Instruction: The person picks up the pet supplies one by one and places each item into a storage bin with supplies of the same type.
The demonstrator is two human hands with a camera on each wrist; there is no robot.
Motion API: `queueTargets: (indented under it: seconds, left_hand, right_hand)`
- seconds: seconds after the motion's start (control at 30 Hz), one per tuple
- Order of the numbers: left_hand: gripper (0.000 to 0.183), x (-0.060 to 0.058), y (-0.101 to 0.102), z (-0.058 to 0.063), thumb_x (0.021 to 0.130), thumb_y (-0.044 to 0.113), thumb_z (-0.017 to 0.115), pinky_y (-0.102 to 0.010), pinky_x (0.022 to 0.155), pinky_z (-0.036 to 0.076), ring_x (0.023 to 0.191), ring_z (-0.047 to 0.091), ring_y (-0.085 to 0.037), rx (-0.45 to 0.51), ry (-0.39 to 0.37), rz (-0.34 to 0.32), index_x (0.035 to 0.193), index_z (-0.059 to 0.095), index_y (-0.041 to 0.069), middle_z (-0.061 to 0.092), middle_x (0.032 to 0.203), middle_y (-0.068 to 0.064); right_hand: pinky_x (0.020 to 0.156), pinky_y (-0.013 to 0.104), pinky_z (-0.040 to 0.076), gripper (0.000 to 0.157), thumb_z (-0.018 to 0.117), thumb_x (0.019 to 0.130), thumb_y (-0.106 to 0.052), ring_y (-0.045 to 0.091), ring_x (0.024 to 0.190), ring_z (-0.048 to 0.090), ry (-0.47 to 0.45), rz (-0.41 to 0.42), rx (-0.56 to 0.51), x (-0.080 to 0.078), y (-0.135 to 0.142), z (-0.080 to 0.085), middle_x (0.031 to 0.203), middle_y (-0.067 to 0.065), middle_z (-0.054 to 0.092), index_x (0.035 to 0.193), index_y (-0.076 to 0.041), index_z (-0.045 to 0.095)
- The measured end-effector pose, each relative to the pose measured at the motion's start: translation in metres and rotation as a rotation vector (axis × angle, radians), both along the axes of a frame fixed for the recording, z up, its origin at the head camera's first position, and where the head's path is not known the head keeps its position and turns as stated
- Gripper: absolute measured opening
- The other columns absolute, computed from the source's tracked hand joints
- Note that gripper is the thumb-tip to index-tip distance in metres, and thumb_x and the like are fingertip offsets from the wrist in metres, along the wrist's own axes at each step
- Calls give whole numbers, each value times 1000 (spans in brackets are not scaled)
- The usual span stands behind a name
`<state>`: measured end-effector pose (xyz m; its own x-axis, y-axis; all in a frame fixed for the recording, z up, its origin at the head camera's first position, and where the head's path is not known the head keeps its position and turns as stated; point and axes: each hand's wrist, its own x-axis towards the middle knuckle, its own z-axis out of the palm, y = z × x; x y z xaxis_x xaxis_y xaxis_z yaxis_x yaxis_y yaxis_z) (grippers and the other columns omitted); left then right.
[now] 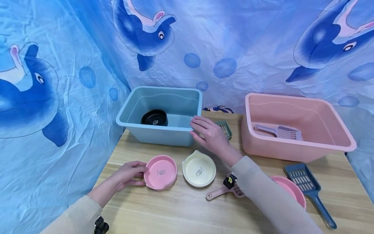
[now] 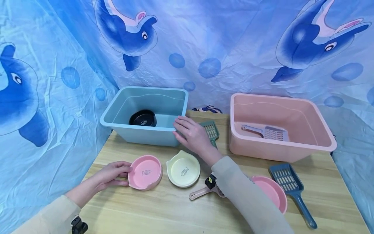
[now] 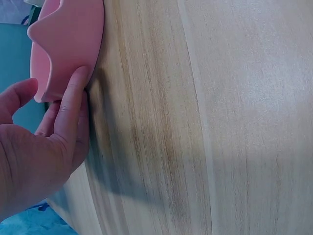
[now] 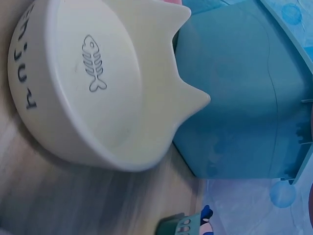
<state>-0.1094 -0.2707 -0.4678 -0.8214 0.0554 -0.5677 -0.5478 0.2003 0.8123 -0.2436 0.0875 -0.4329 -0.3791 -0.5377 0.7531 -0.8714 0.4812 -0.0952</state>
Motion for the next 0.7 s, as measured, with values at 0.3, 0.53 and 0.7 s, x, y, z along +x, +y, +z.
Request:
queueTargets:
  seconds: [0.3, 0.53, 0.7]
  left_hand:
    - [48, 1, 3, -1, 103, 9, 68, -42, 82, 67, 98, 72, -24, -16, 11, 24, 142, 51, -13, 69, 116, -23]
    - [50, -2, 4, 0, 101, 9, 70, -40, 81, 68, 95, 73, -22, -27, -3, 46, 143, 52, -12, 70, 114, -21]
    - [51, -3, 3, 0, 100, 6, 71, -40, 81, 67, 94, 73, -22, 8, -29, 71, 143, 53, -13, 71, 111, -19]
  right_hand:
    - [116, 43, 51, 39, 77, 99, -22, 31, 130, 68, 19, 91, 59, -7, 1, 3, 132, 14, 75, 133, -3, 74]
    - [116, 43, 51, 36, 70, 105, -27, 30, 132, 66, 13, 57, 39, -6, 1, -2, 130, 15, 75, 132, -4, 75]
    - [116, 42, 50, 36, 74, 102, -25, 30, 132, 67, 13, 63, 29, -8, -2, -2, 129, 15, 76, 131, -5, 76]
